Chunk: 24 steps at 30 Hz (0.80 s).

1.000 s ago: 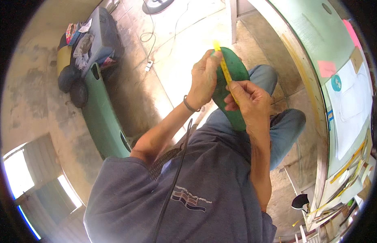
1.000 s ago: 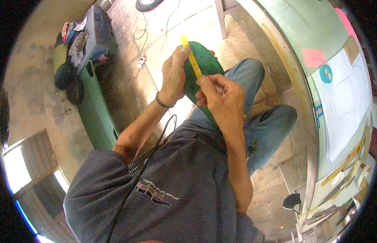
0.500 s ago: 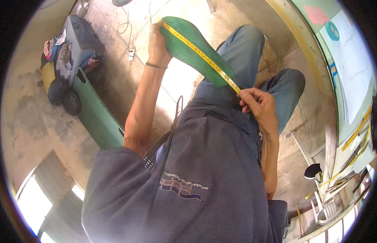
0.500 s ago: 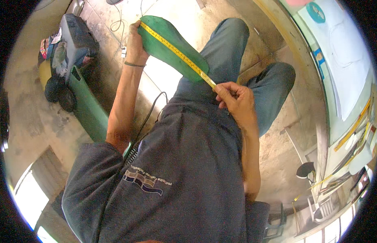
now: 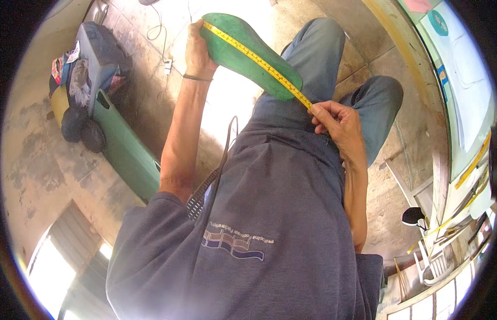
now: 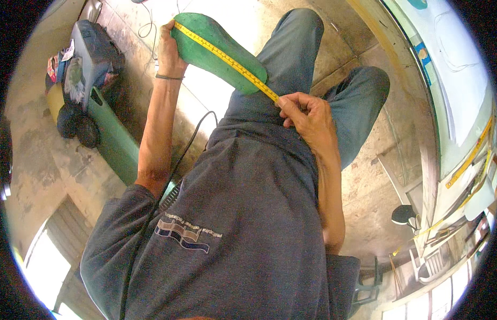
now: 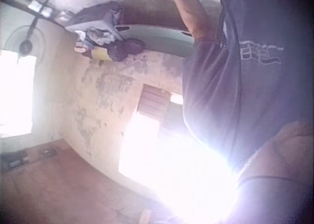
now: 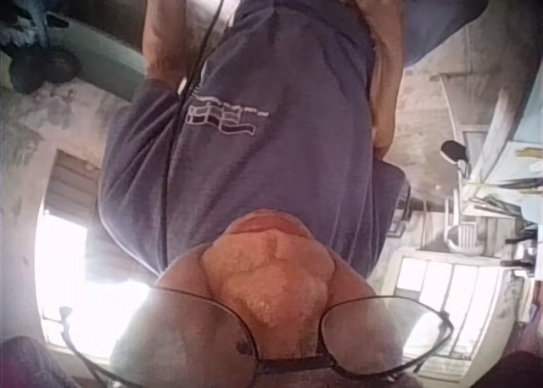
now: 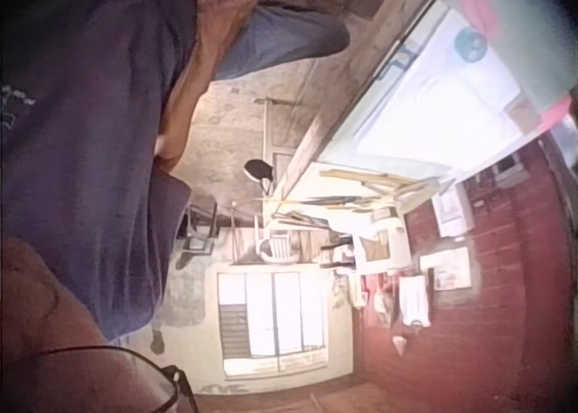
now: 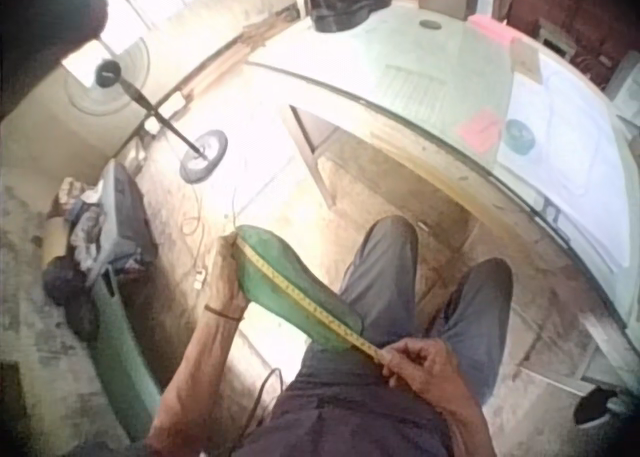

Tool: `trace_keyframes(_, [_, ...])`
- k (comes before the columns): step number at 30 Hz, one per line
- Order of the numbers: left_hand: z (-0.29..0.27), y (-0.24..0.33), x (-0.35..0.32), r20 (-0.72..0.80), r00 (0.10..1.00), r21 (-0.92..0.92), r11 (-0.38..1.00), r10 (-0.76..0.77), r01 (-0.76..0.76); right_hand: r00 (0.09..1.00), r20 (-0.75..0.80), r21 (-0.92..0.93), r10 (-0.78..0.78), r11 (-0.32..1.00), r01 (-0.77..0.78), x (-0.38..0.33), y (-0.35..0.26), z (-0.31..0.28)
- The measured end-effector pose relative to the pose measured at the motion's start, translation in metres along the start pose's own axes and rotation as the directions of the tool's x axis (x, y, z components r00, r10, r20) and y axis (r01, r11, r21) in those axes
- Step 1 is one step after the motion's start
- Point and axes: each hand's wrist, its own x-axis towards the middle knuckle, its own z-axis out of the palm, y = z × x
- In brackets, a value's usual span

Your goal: Measuring a shoe last and drawing a shoe pattern on paper.

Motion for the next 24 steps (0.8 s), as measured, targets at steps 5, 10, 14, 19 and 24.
trace_keyframes(5, [0.004,-0.001,-0.004,0.019,1.0,0.042,0.999,0.016,-0.017,0.999,-0.009,-0.007,0.041,0.999,-0.041,0.006,0.004,0.002])
trace_keyframes(10, [0.004,-0.003,-0.001,-0.002,1.0,0.027,1.0,0.003,-0.002,0.999,-0.005,-0.019,0.043,0.999,-0.043,0.013,0.01,0.002])
trace_keyframes(14, [0.001,-0.004,0.001,0.029,0.999,-0.028,0.999,0.017,-0.016,0.998,0.002,-0.011,0.055,0.998,-0.055,0.016,0.01,0.002])
trace_keyframes(19, [0.004,0.0,-0.006,-0.07,0.997,0.023,0.999,0.043,-0.041,1.0,0.026,-0.047,0.015,0.999,-0.014,0.025,0.01,0.005])
trace_keyframes(24, [0.028,0.0,-0.02,-0.169,0.986,0.042,0.999,0.008,-0.001,0.996,0.008,-0.058,0.084,0.995,-0.084,0.019,0.011,0.002])
